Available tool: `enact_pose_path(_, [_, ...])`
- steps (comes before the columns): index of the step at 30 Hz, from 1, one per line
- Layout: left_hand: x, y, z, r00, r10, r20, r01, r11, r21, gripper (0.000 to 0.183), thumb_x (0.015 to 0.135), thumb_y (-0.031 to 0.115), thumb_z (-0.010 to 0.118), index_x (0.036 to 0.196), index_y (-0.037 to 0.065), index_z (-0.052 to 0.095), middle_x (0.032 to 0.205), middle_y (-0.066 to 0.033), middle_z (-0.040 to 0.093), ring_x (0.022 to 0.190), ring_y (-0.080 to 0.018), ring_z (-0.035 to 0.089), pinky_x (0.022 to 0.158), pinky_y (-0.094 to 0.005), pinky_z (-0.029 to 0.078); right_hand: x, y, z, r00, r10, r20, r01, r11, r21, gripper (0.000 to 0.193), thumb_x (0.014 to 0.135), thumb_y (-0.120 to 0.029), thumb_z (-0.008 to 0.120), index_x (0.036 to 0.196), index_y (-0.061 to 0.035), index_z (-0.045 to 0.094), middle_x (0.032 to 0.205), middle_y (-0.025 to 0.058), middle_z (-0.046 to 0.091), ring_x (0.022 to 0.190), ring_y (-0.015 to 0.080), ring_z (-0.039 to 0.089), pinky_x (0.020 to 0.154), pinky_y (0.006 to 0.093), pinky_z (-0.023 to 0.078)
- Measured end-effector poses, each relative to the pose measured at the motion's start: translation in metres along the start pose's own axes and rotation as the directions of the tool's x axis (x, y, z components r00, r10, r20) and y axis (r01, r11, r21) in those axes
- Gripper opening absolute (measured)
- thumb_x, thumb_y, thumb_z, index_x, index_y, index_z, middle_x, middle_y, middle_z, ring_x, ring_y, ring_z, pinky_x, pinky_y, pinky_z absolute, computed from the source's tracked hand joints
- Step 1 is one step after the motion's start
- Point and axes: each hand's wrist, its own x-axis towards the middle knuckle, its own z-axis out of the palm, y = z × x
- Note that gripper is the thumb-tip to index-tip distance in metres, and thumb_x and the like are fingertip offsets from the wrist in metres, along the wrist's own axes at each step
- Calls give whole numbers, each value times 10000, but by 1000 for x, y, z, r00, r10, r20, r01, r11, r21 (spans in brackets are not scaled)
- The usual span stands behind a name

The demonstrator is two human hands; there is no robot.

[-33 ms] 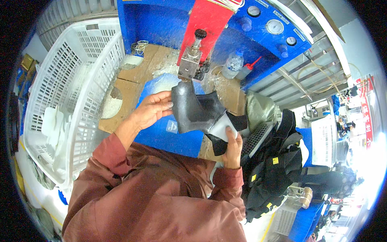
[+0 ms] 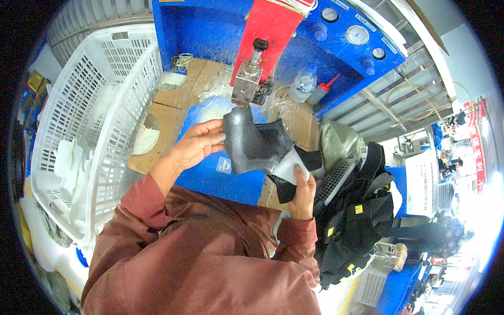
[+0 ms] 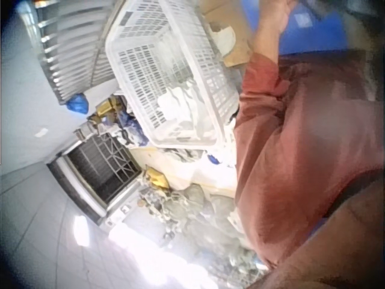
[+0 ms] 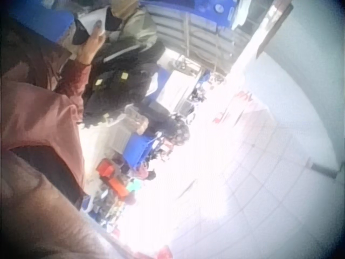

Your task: The person repeatedly picks black shoe parts from a pile, aligns them on a blue cutting machine, and presses the lever to cut or trim edges. Finished pieces are placed into a blue basket. The person occasionally inspects the cut edges and adjusts the parts before cutting.

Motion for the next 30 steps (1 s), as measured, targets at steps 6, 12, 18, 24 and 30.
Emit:
enact_pose_path(6, [-6,-2,1,1000,18,4,-18,999,31,430,1007,40,546,1430,-10,488,1376,-87,588,1224,-181,591,1033,-377,493,-4,0,-2,1000,0,-6,0,1000,16,215,949,-137,691,1123,-12,679,1033,81,730,863,173,710,786,301,578])
enact_pose_path(12, [-10,-4,-2,999,10,35,-10,1000,-4,403,1008,72,569,1403,13,519,1340,-69,605,1199,-175,599,1024,-369,497,-9,-1,-1,998,0,59,1,1000,-11,178,972,-138,655,1098,-20,698,1047,55,726,883,139,688,798,284,545])
enact_pose_path(18, [-15,-5,-3,999,31,19,-31,1000,-5,399,1003,48,558,1397,6,517,1343,-82,604,1196,-192,608,1010,-394,514,-10,1,0,1000,2,26,-1,999,-38,189,974,-131,646,1115,-14,693,1049,59,726,882,143,690,791,288,546])
enact_pose_path(24, [-26,-11,-12,997,74,7,-74,997,36,383,990,37,568,1372,30,542,1324,-94,612,1183,-226,613,1007,-445,515,-21,-6,2,995,-44,-86,22,970,-243,222,990,-186,628,1071,4,713,1026,26,707,903,118,642,826,288,507])
enact_pose_path(30, [-42,-28,8,978,33,206,-34,999,0,438,1004,58,536,1435,27,468,1397,-148,562,1264,-304,567,1066,-512,470,-68,-42,-23,957,-287,30,245,754,-609,277,979,-278,666,959,-2,665,748,-26,585,715,65,507,611,287,434])
